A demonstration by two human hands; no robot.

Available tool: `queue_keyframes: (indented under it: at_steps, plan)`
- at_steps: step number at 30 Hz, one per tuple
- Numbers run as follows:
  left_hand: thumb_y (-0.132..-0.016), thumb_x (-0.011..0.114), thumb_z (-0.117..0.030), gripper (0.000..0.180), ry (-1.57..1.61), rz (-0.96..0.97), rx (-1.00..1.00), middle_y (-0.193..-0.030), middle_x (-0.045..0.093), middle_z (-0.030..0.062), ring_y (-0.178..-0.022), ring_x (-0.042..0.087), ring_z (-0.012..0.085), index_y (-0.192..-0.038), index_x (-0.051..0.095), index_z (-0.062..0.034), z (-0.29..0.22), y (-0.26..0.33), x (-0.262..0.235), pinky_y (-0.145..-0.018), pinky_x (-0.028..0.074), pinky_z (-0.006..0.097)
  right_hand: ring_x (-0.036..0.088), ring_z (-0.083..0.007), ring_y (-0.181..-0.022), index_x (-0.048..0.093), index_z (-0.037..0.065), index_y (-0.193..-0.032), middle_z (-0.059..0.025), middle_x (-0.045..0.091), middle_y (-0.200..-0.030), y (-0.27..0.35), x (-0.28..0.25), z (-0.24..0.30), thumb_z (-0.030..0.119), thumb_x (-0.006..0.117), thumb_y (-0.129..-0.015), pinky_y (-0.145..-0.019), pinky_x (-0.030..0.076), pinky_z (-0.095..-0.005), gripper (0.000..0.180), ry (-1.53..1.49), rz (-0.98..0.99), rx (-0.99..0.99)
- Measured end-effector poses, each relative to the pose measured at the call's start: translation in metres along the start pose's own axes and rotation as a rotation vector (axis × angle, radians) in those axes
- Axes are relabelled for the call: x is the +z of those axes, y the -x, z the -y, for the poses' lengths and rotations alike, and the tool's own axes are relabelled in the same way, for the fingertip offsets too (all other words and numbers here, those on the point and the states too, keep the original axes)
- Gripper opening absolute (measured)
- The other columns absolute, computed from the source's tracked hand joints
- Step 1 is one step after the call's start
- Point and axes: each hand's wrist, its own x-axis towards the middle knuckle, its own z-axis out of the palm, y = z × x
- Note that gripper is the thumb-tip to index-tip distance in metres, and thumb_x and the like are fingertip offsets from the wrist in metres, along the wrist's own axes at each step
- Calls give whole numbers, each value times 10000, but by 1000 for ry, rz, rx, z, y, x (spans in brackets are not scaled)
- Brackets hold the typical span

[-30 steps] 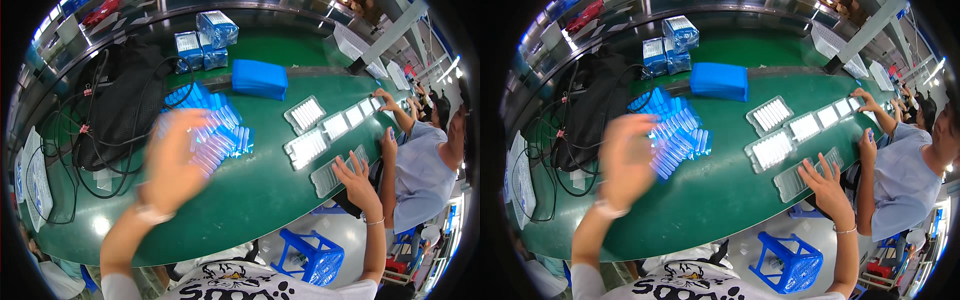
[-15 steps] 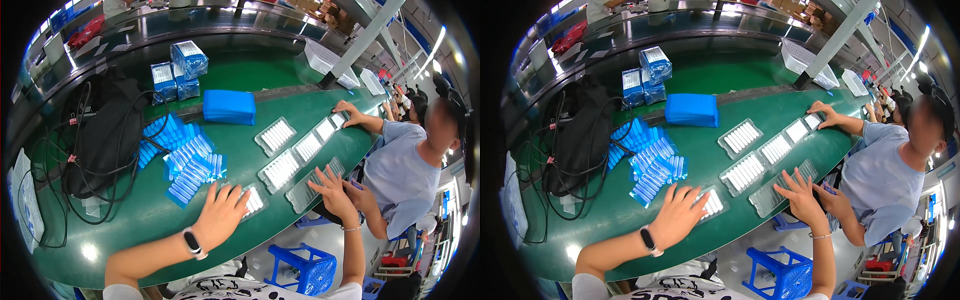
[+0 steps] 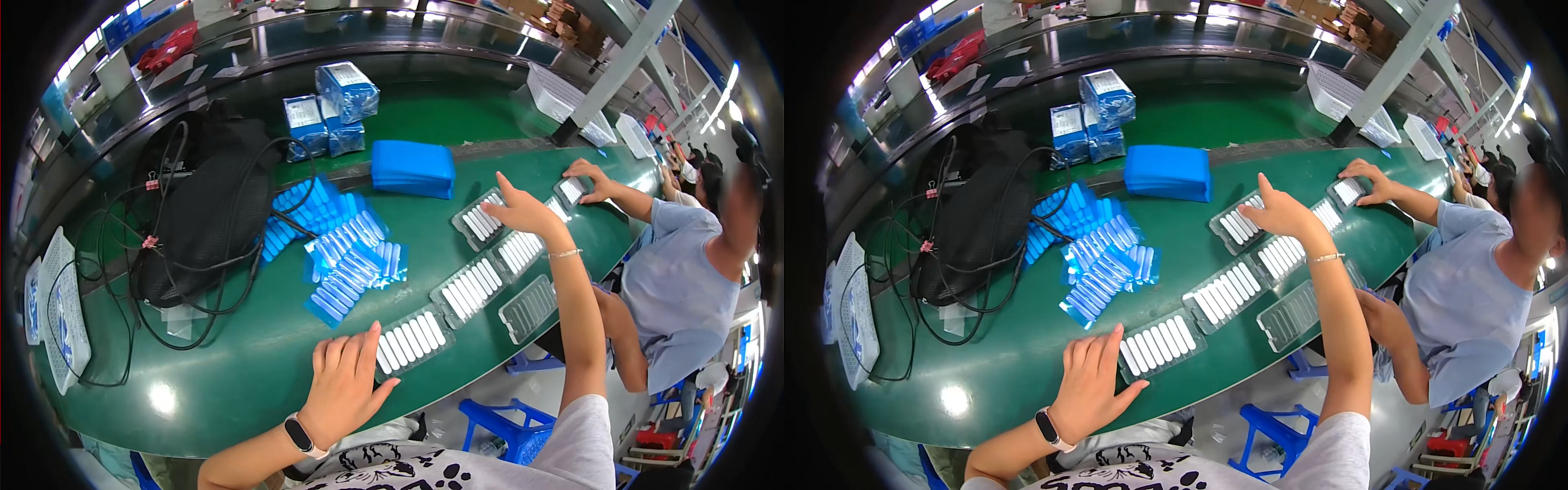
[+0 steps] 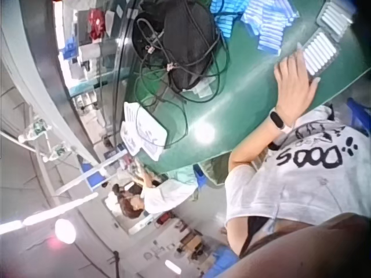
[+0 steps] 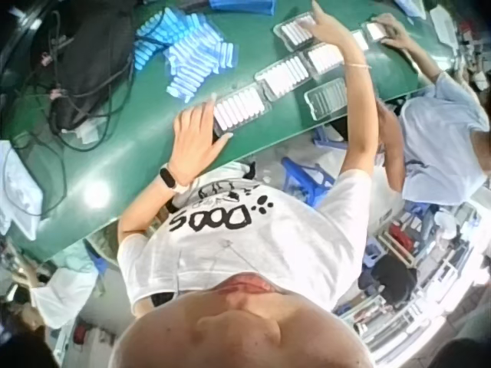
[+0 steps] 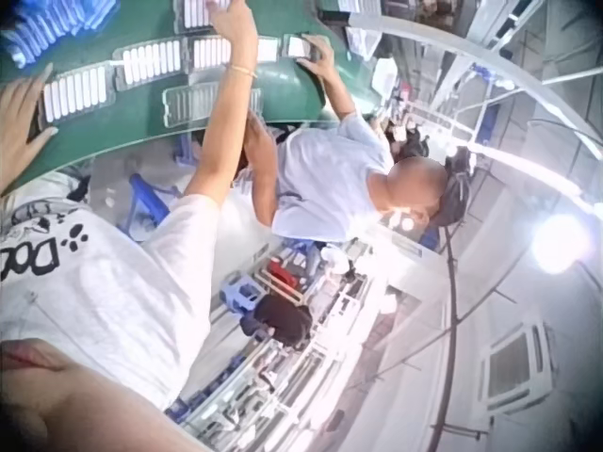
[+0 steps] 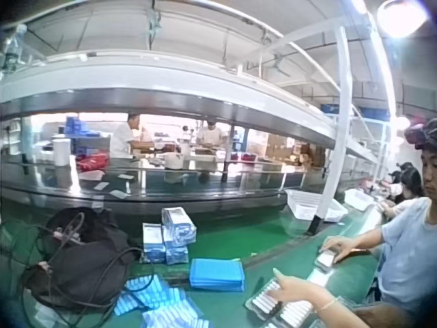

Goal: The person applies blue adhesive films onto plastic trays holding white components by hand, peeling the protective backing from each film sheet, aligning it onto a tray, and pressing it down.

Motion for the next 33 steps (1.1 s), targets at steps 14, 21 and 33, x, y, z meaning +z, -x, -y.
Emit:
queue_keyframes:
  at_steps: [14, 21, 33]
  plan:
    - [-762, 756, -295, 810, 117, -95, 30, -1250, 499, 190, -1141, 458, 348, -1375, 347, 39, 17, 11, 6, -1017, 312, 500, 376, -361, -1320, 305, 150, -1468, -137, 458, -1408, 24, 10, 61, 179, 743, -692, -1064, 260, -569, 891, 490, 228, -560]
    - [-738, 769, -326, 828, 96, -73, -16, -1219, 509, 185, -1147, 464, 337, -1361, 357, 32, 15, 11, 5, -1050, 281, 525, 485, -315, -1237, 322, 141, -1459, -119, 478, -1359, 29, 21, 83, 213, 781, -635, -1077, 263, -581, 946, 409, 340, -741]
    - [-669, 813, -292, 847, 22, -88, -143, -1204, 510, 185, -1177, 436, 350, -1327, 373, 8, 37, 48, -17, -1086, 207, 586, 574, -325, -1049, 430, 88, -1378, -151, 623, -1142, 15, 22, 89, 231, 774, -682, -999, 398, -427, 789, 317, 232, -887]
